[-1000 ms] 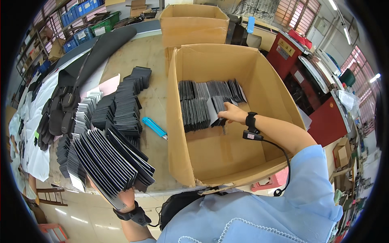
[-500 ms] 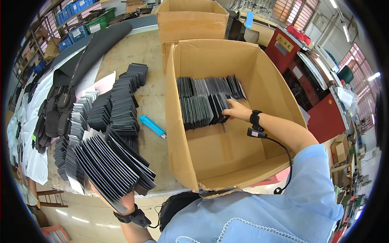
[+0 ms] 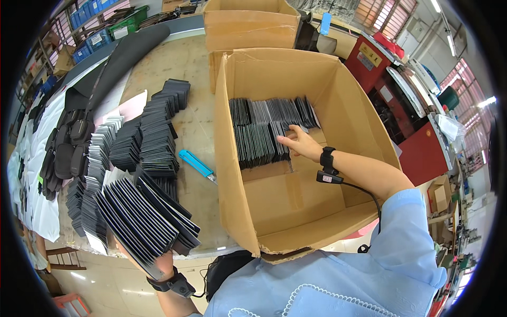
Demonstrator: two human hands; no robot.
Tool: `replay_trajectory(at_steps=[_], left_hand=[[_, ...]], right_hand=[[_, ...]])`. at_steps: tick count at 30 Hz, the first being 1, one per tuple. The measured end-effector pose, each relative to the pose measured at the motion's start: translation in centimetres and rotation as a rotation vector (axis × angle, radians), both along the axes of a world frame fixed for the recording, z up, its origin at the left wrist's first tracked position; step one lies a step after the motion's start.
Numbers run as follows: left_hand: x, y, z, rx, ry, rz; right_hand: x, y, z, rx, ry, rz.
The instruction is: Die cutting leather panels using a hydraulic clicker press for wallet assembly.
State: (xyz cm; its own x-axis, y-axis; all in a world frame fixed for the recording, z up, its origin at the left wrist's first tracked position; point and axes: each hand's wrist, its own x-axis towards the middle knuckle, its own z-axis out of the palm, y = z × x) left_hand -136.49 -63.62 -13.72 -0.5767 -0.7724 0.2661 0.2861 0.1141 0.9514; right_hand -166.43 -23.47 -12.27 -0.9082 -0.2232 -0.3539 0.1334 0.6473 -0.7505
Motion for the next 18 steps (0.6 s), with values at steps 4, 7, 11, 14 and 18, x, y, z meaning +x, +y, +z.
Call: replay_trajectory(at_steps=[4,7,11,14,18], left_hand=[[-0.6,0.3,1.3,-0.048,0.006,-0.175],[-0.7,-0.1,1.6,0.320,0.212,-0.359],[-0.7,-0.5,1.2,0.458,0.333,-0.485],[-1.0,0.2,1.6,0.255,0.156,-0.374],[-2.0,1.6,3.5,0.550,0.354,-0.522]], right_hand=[[-0.3,-0.2,-0.5,0.112,0.076,0.075],[-0.5,-0.8,0.5,0.208,0.120,0.113],[-1.0,-1.1,0.4,0.327,0.170,0.080],[-0.7,-1.9,-0.8,0.326,0.202,0.021],[-0.9,-1.7,-0.9,0.200,0.065,-0.019]])
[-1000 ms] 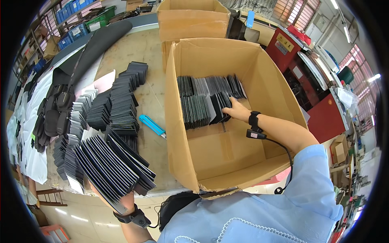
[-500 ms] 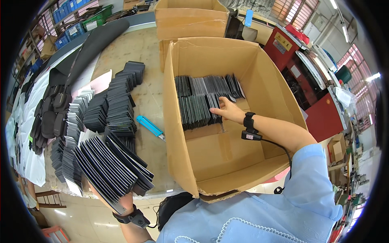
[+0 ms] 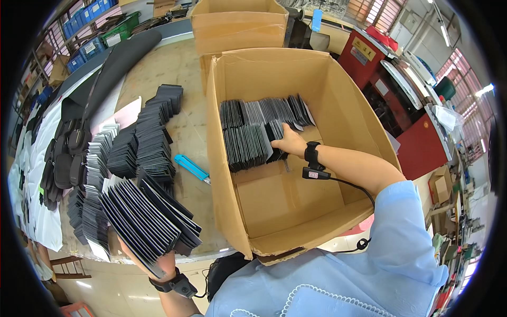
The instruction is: Die cutting leather panels using a hydraulic clicker press for wallet assembly.
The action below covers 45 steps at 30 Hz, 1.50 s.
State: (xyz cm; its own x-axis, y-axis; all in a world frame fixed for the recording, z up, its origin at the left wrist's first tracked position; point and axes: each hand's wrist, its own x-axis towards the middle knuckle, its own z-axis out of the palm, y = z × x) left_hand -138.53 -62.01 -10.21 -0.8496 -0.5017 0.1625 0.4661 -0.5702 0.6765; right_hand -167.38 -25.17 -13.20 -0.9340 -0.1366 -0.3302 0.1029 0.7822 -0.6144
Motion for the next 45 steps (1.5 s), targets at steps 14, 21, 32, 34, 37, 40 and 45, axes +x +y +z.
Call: replay_trajectory(at_steps=[14,21,32,34,37,40,45], left_hand=[[1.6,1.2,2.8,0.211,-0.185,0.042],[1.5,-4.3,-2.7,0.148,0.161,-0.467],[-6.2,5.8,-3.3,0.258,-0.182,-0.861],[-6.8,9.0,-2.9,0.230,-0.198,-1.003],[-6.1,14.6,-2.2,0.167,-0.210,-1.234],[-3.1,20.8,-1.3,0.105,-0.211,-1.468],[7.4,29.4,-1.4,0.014,-0.227,-1.816]], right_hand=[[-0.1,0.3,1.1,0.059,-0.097,0.055],[2.2,6.3,16.0,-0.338,0.045,-0.112],[37.8,11.0,24.8,-1.055,0.918,-0.479],[44.1,9.6,20.2,-1.095,1.058,-0.718],[50.9,7.0,13.6,-1.200,0.769,-0.880],[56.4,3.0,6.6,-1.336,0.745,-1.042],[70.7,-5.5,-0.5,-1.309,0.772,-1.410]])
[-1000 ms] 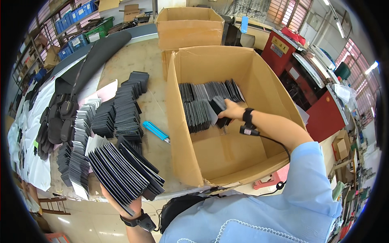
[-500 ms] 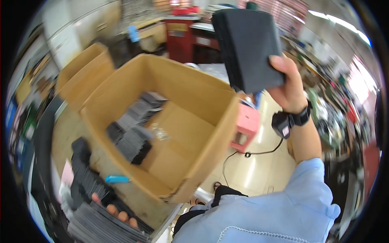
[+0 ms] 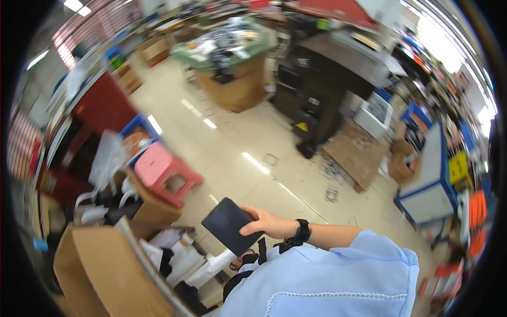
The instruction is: Die cutting leather panels using a hydraulic clicker press for wallet assembly.
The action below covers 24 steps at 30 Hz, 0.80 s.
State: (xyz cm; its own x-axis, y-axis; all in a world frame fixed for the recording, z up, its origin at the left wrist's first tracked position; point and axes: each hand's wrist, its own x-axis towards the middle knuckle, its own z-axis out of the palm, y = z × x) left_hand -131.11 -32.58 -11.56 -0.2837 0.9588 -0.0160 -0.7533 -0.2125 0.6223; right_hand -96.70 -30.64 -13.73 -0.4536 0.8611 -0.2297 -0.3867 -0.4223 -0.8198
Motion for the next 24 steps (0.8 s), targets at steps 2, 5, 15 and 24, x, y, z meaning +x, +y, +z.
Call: replay_trajectory(at_steps=[2,5,15,24], left_hand=[[6.0,3.0,0.2,-0.002,0.005,-0.159],[13.5,5.2,0.7,-0.014,0.032,-0.294],[32.4,10.0,2.8,-0.005,-0.013,-0.654],[45.6,14.2,-1.3,-0.117,-0.135,-0.827]], right_hand=[[7.3,-4.4,-1.5,-0.022,-0.080,-0.185],[16.3,-11.0,-1.2,-0.136,-0.081,-0.453],[28.8,-23.4,-0.2,-0.063,0.243,-1.481],[35.6,-20.4,-2.3,-0.150,0.299,-1.455]])
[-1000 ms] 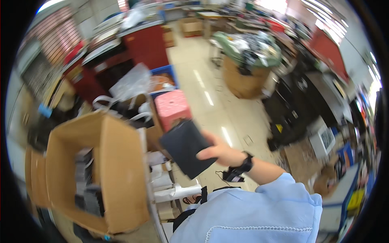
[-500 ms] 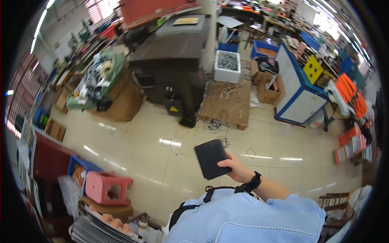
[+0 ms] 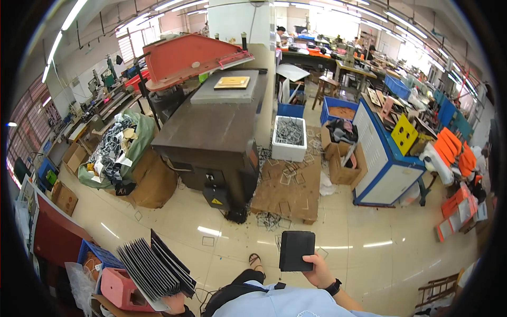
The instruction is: Die cutting leather panels using a hydraulic clicker press for wallet assembly.
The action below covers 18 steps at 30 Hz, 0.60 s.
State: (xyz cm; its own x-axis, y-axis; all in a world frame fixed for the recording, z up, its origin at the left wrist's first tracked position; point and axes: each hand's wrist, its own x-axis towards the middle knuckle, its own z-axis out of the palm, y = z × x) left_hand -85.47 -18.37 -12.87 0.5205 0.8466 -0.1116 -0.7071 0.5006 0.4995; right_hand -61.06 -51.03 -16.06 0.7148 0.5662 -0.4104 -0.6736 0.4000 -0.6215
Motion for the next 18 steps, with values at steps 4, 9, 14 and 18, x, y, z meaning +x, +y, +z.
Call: replay_trajectory(at_steps=[4,9,14,18], left_hand=[[4.6,2.6,-1.1,-0.011,-0.029,-0.022],[11.2,6.9,-0.8,-0.001,-0.060,-0.035],[21.3,10.3,-0.7,-0.013,-0.145,-0.132],[26.9,10.7,0.1,0.020,-0.149,-0.134]], right_hand=[[6.4,4.3,1.0,-0.025,-0.047,0.068],[14.9,9.8,4.7,0.042,-0.173,0.124],[20.4,10.1,6.4,0.014,-0.168,-0.120],[26.4,8.0,3.8,-0.013,-0.208,-0.261]])
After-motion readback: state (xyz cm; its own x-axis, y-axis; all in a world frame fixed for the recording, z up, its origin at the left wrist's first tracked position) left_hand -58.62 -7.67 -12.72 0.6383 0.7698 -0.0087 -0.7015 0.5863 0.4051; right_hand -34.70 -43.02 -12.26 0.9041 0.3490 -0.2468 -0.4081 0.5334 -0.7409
